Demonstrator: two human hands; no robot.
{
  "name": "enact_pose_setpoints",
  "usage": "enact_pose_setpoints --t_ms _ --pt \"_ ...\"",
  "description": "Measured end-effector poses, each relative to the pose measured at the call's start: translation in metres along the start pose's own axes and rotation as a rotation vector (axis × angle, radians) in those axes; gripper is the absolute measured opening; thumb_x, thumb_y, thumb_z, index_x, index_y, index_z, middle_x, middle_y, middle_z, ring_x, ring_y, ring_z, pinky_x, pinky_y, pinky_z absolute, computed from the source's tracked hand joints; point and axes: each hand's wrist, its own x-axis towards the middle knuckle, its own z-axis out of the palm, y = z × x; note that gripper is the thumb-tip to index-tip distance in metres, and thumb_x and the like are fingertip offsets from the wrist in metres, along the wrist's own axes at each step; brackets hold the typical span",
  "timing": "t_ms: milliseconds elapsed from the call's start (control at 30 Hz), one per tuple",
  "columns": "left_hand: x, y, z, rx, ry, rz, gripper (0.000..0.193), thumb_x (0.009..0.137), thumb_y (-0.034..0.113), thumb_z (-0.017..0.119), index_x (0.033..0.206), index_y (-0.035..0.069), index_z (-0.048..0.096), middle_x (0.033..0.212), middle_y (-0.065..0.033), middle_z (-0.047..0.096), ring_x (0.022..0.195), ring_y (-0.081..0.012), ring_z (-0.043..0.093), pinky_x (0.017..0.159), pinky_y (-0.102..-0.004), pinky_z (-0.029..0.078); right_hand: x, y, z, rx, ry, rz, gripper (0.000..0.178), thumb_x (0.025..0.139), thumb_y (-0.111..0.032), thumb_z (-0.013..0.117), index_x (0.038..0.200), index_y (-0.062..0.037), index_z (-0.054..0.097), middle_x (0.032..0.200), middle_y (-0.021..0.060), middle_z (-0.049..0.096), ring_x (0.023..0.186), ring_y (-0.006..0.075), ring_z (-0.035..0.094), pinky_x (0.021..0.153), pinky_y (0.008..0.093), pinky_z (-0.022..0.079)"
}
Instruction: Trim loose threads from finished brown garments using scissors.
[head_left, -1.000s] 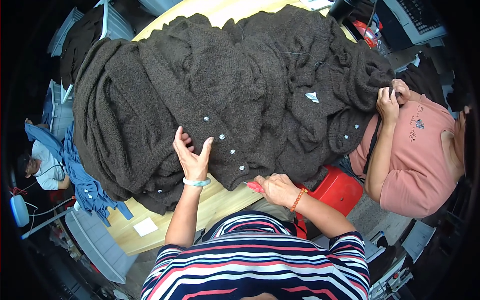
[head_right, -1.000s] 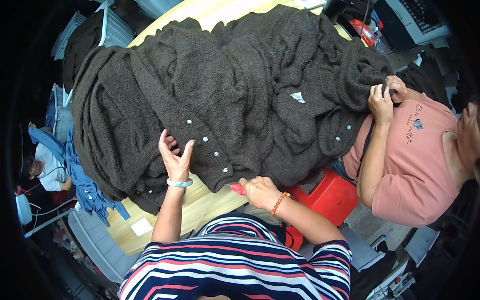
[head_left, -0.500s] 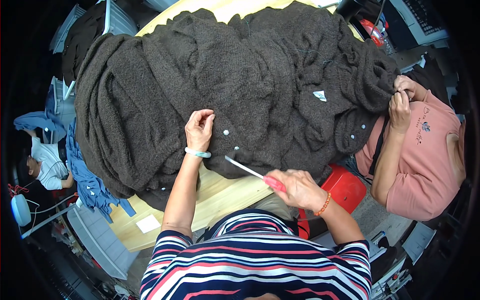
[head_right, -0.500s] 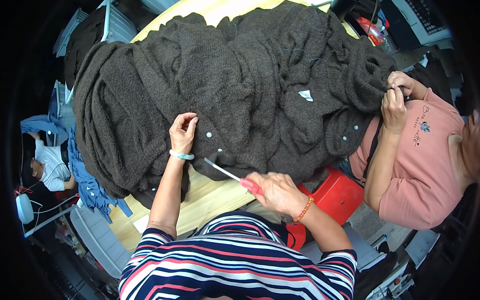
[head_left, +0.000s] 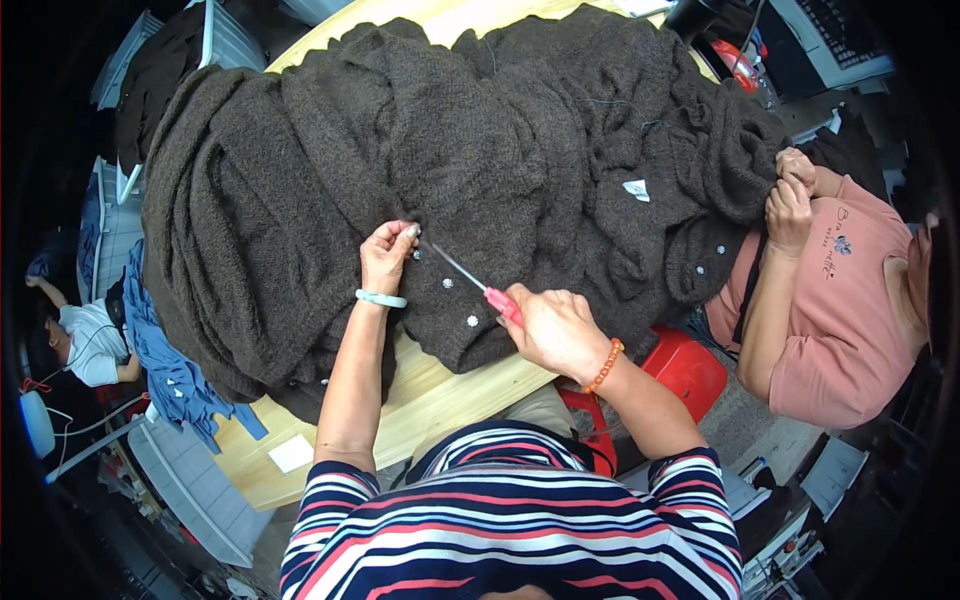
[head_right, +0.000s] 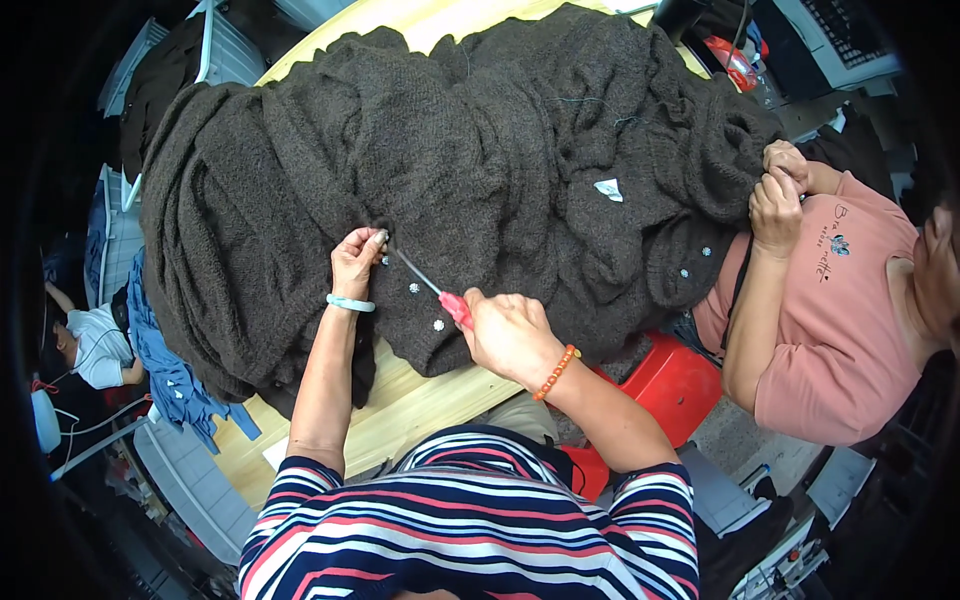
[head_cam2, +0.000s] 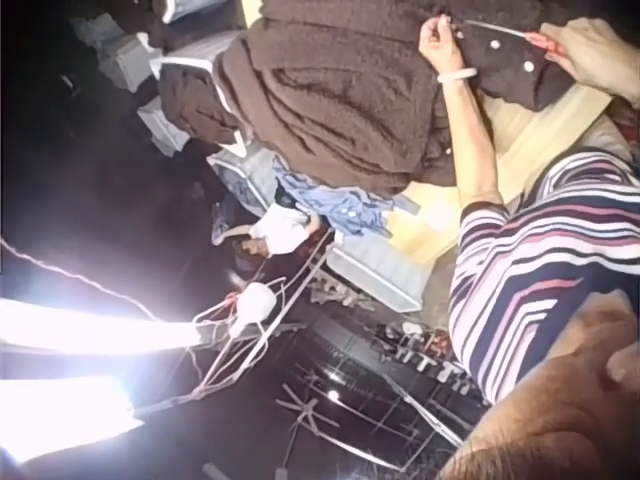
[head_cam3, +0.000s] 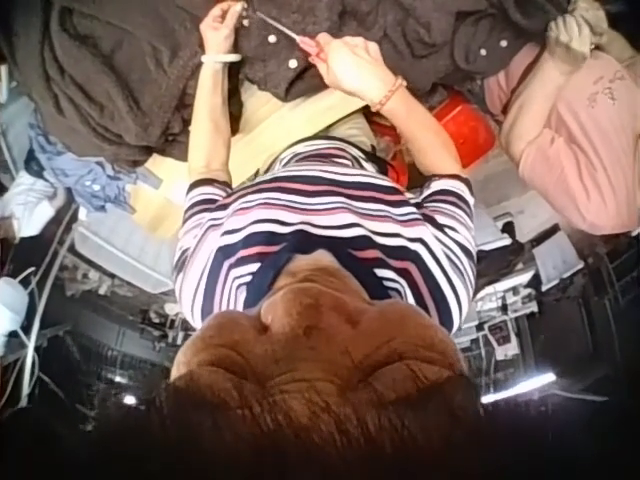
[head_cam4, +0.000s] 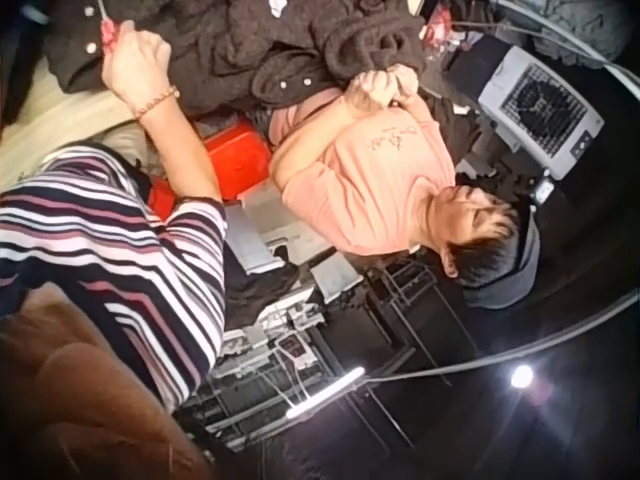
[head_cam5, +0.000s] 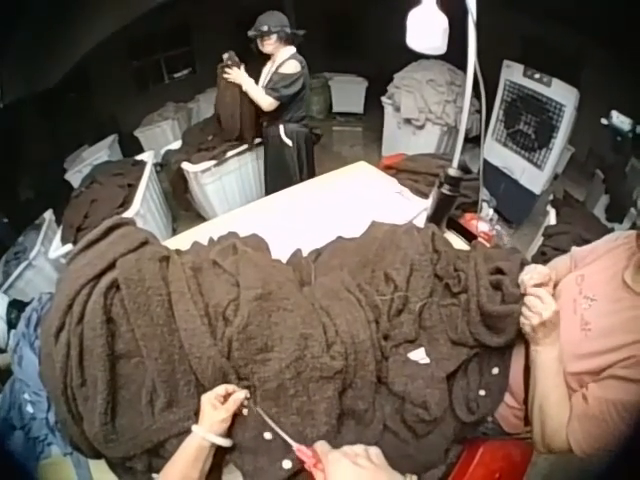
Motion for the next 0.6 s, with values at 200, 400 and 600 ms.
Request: enact_pose_setpoints --t_ms 200,400,600 --pt "-0.003 -0.002 0.002 -0.035 -0.004 -0.018 0.013 0.093 0.016 0.067 0.098 0.003 0.067 0.081 0.0028 0.064 0.069 -0.0035 0.053 0.064 -0.0176 0.042 0.004 0.002 0.003 0.014 -0.001 0.049 0.024 0.092 -0.028 0.059 0.103 -0.0061 0.059 0.074 0.0211 0.066 0.076 0.0419 0.067 0.071 0.052 0.052" --pt "-0.049 0.004 0.031 0.652 0.163 0.442 0.057 0.075 0.005 0.076 0.127 0.006 0.054 0.103 -0.0062 0.055 0.082 -0.015 0.051 0.072 -0.0266 0.046 -0.016 0.017 0.009 0.075 -0.014 -0.031 0.022 0.091 -0.026 0.061 0.105 -0.0087 0.057 0.074 0.0202 0.066 0.075 0.0404 0.067 0.071 0.0513 0.052" --pt "-0.067 -0.014 0.032 0.694 0.176 0.507 0.058 0.075 -0.001 0.072 0.13 0.004 0.054 0.105 -0.0102 0.056 0.081 -0.0213 0.052 0.073 -0.0299 0.047 -0.039 0.01 0.004 -0.039 -0.083 0.057 0.021 0.09 -0.025 0.061 0.1 -0.0069 0.059 0.07 0.0204 0.066 0.07 0.0393 0.068 0.065 0.0505 0.054"
